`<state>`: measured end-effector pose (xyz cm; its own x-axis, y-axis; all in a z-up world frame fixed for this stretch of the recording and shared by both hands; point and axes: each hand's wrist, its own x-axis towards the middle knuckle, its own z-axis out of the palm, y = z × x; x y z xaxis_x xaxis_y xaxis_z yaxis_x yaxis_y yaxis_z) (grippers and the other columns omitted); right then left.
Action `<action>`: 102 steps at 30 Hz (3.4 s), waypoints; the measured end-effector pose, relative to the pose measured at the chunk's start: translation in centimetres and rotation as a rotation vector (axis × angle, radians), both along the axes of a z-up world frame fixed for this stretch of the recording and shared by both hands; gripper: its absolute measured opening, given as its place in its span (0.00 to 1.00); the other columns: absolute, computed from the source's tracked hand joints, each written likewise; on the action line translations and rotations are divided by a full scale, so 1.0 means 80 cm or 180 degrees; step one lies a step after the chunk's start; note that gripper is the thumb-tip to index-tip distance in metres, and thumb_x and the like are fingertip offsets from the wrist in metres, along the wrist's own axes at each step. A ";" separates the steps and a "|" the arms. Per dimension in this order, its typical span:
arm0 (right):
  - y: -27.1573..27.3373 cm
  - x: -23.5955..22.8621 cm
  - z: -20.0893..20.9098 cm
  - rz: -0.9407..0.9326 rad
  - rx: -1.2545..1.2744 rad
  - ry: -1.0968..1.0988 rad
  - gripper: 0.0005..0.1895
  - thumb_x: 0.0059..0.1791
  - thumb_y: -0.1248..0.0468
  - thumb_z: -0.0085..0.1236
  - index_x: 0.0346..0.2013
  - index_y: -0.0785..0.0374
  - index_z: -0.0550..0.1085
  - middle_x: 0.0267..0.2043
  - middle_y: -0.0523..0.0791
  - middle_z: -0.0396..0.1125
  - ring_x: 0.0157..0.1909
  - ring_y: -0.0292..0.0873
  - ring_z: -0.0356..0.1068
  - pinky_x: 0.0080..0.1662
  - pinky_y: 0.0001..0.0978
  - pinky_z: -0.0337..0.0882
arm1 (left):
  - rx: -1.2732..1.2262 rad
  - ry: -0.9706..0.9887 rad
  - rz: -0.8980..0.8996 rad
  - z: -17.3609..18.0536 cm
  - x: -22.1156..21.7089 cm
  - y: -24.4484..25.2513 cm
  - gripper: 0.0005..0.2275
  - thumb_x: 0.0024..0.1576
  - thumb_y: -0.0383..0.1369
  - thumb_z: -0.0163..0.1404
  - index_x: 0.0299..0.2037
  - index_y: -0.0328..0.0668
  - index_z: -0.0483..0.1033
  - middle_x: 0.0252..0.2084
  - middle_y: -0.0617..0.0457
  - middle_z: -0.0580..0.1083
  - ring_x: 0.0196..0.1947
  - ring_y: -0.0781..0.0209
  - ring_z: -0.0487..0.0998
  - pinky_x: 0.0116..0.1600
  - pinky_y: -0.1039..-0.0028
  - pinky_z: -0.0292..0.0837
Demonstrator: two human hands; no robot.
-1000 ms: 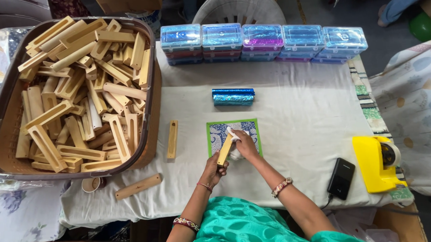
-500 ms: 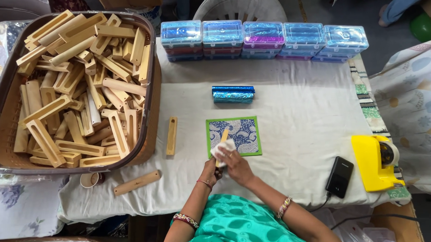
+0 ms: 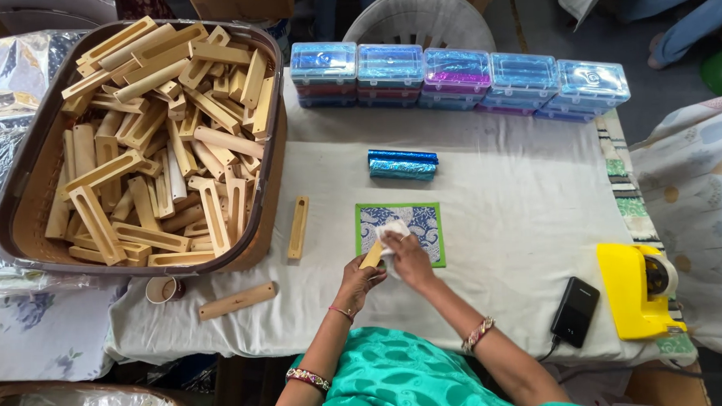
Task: The recorder cleans, wraps, and prepares small wooden block assemblies at a workshop station.
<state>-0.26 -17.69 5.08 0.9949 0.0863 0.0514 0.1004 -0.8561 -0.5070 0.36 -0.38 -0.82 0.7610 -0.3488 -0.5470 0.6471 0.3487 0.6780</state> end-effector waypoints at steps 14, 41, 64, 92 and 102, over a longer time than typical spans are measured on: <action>0.019 -0.021 0.050 -0.0027 0.0547 -0.0503 0.24 0.41 0.75 0.51 0.52 0.59 0.73 0.56 0.43 0.68 0.55 0.51 0.67 0.54 0.42 0.71 | 0.2559 -0.1946 -0.0146 0.062 0.000 -0.018 0.16 0.50 0.24 0.55 0.50 0.32 0.78 0.43 0.38 0.81 0.41 0.49 0.84 0.49 0.66 0.78; 0.015 -0.041 0.019 -0.0359 0.0733 -0.0430 0.22 0.40 0.76 0.51 0.45 0.56 0.78 0.51 0.42 0.71 0.53 0.49 0.69 0.54 0.42 0.72 | 0.2342 -0.2401 -0.0242 0.071 -0.012 -0.020 0.31 0.49 0.19 0.55 0.66 0.41 0.65 0.53 0.37 0.78 0.50 0.41 0.81 0.52 0.62 0.79; 0.015 -0.050 0.067 -0.0376 0.1468 -0.0988 0.25 0.41 0.79 0.51 0.51 0.61 0.77 0.55 0.46 0.70 0.58 0.50 0.70 0.58 0.39 0.72 | 0.2143 -0.2346 -0.0396 0.055 -0.007 -0.036 0.25 0.51 0.15 0.49 0.62 0.33 0.69 0.49 0.35 0.79 0.50 0.43 0.82 0.52 0.63 0.77; -0.021 -0.019 0.027 -0.0478 0.0380 -0.0308 0.29 0.41 0.72 0.52 0.57 0.53 0.76 0.61 0.38 0.69 0.53 0.48 0.69 0.53 0.37 0.73 | 0.1845 -0.2138 -0.0425 0.013 -0.014 -0.034 0.31 0.56 0.24 0.51 0.73 0.36 0.56 0.57 0.37 0.75 0.51 0.50 0.80 0.53 0.66 0.76; -0.023 -0.020 -0.014 -0.0682 0.0317 -0.0157 0.31 0.42 0.74 0.51 0.60 0.53 0.74 0.65 0.40 0.66 0.57 0.49 0.67 0.59 0.38 0.69 | 0.1761 -0.1284 0.0044 0.030 -0.005 -0.032 0.37 0.52 0.23 0.56 0.73 0.41 0.51 0.59 0.41 0.74 0.51 0.53 0.79 0.51 0.69 0.77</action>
